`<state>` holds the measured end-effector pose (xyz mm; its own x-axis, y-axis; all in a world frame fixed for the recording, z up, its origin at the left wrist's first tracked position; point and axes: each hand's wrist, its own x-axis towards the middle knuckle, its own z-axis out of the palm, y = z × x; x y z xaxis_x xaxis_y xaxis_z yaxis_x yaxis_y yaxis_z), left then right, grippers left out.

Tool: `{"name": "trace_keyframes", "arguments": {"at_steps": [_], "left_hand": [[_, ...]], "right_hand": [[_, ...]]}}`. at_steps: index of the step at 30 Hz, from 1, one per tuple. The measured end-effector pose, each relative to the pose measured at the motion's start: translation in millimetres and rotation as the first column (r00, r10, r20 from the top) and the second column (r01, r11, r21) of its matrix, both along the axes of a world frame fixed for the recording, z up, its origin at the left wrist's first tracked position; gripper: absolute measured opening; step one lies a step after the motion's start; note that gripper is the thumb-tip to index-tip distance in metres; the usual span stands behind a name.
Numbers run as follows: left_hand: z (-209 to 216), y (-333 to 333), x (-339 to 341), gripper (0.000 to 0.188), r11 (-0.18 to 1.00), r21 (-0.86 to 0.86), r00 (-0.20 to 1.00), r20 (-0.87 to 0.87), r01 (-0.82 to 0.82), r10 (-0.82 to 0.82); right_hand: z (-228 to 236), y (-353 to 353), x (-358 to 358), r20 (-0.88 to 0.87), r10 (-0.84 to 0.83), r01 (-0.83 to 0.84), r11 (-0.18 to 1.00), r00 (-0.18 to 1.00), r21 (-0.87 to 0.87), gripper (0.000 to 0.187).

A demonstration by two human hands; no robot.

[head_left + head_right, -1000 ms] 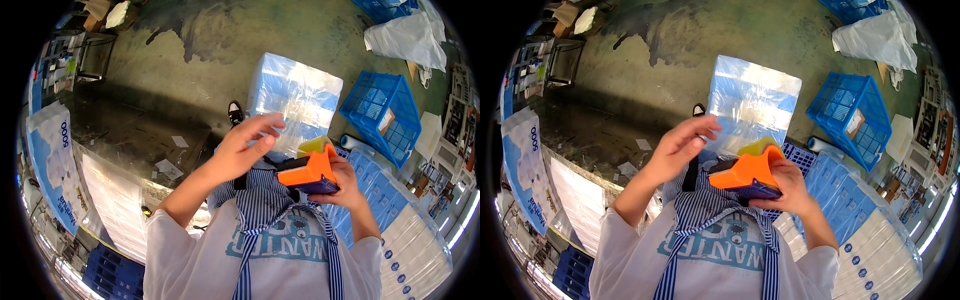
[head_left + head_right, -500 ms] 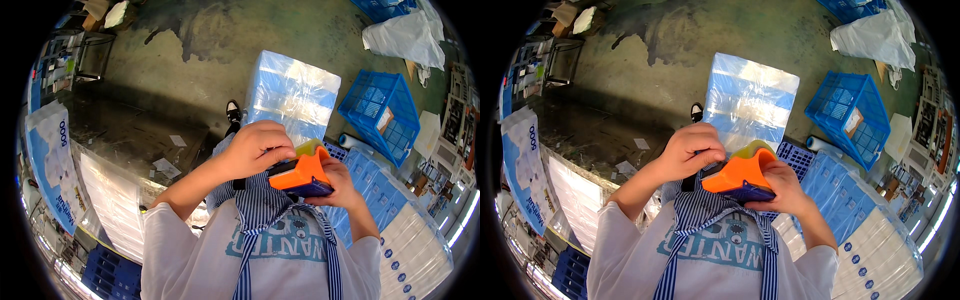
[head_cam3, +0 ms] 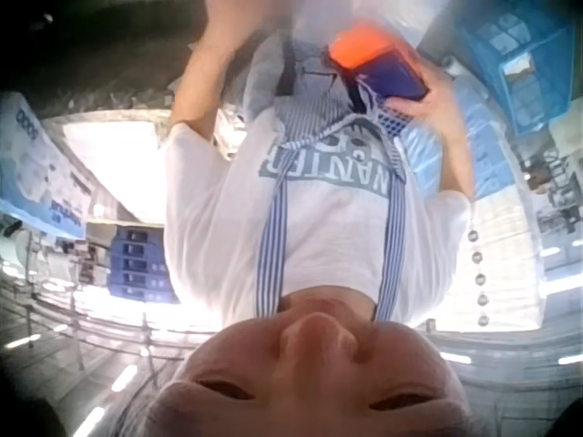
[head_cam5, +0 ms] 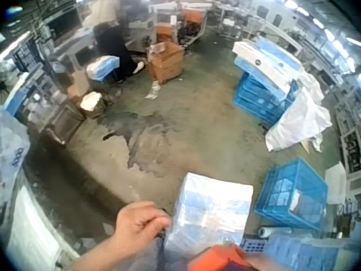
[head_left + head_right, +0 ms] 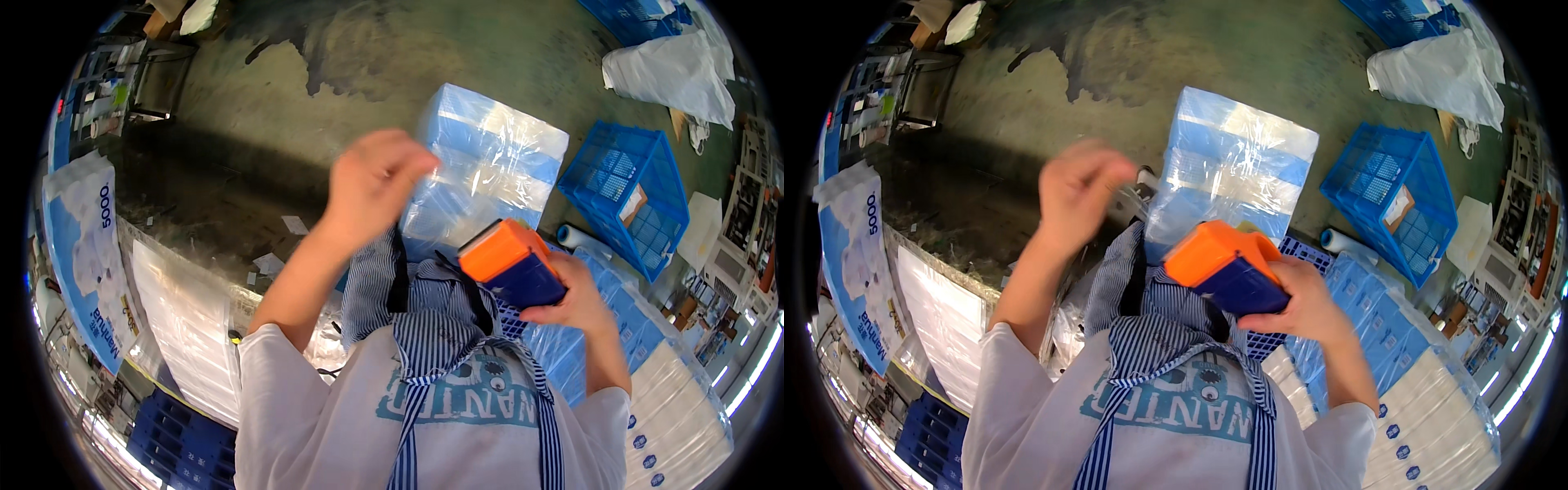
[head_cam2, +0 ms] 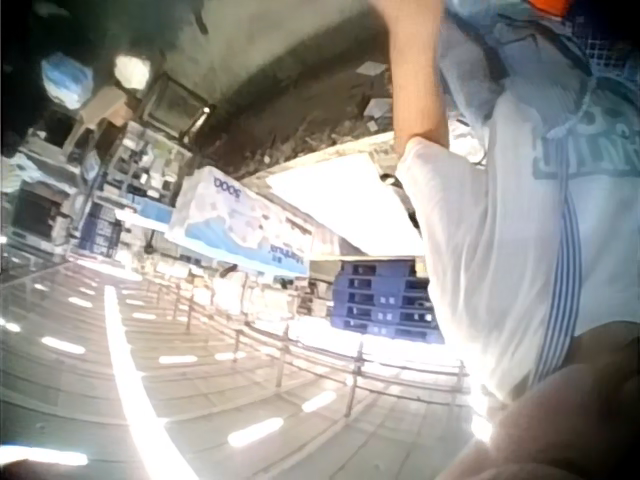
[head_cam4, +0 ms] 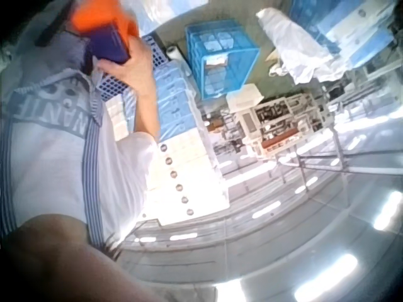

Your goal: The person places bundles of white items into a large clear plastic bag, seals the bag using a hand-held tape dispenser, and سپس stacks the large packaged units on top of each other on a metal workbench.

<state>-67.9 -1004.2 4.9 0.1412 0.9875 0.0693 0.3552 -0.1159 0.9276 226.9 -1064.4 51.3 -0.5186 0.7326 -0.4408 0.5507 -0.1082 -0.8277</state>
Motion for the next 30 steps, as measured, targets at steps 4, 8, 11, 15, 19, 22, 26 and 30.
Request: {"name": "trace_keyframes", "arguments": {"at_steps": [4,8,11,15,19,22,26,30], "left_hand": [[-48,22,-65,0.021,0.922,-0.204,0.936,0.059,-0.33,0.348],[-106,13,-90,0.025,0.85,-0.407,0.912,0.089,-0.334,0.401],[-151,-5,-76,0.027,0.809,-0.485,0.908,0.069,-0.332,0.414],[-202,-22,-40,0.029,0.76,-0.593,0.913,0.1,-0.265,0.396],[-241,-23,-13,0.03,0.737,-0.632,0.92,0.096,-0.238,0.38],[-266,-27,0,0.031,0.719,-0.633,0.929,-0.002,-0.288,0.371],[-276,-33,18,0.033,0.712,-0.602,0.914,-0.074,-0.36,0.399],[-287,-38,27,0.034,0.728,-0.535,0.903,-0.236,-0.429,0.359]], "right_hand": [[2,17,12,0.166,0.091,-0.071,0.99,0.982,-0.12,0.059],[-3,32,21,0.277,0.133,-0.035,0.943,0.952,-0.331,0.052],[-4,48,18,0.332,0.204,-0.091,0.942,0.921,-0.324,0.046],[-6,66,27,0.393,0.21,-0.019,0.899,0.895,-0.437,0.044],[-25,78,45,0.394,0.278,-0.115,0.914,0.876,-0.388,0.047],[-43,86,52,0.404,0.347,-0.217,0.917,0.846,-0.335,0.05],[-73,98,80,0.43,0.451,-0.396,0.892,0.782,-0.216,0.054],[-86,109,86,0.406,0.473,-0.357,0.874,0.782,-0.33,0.057]]}}
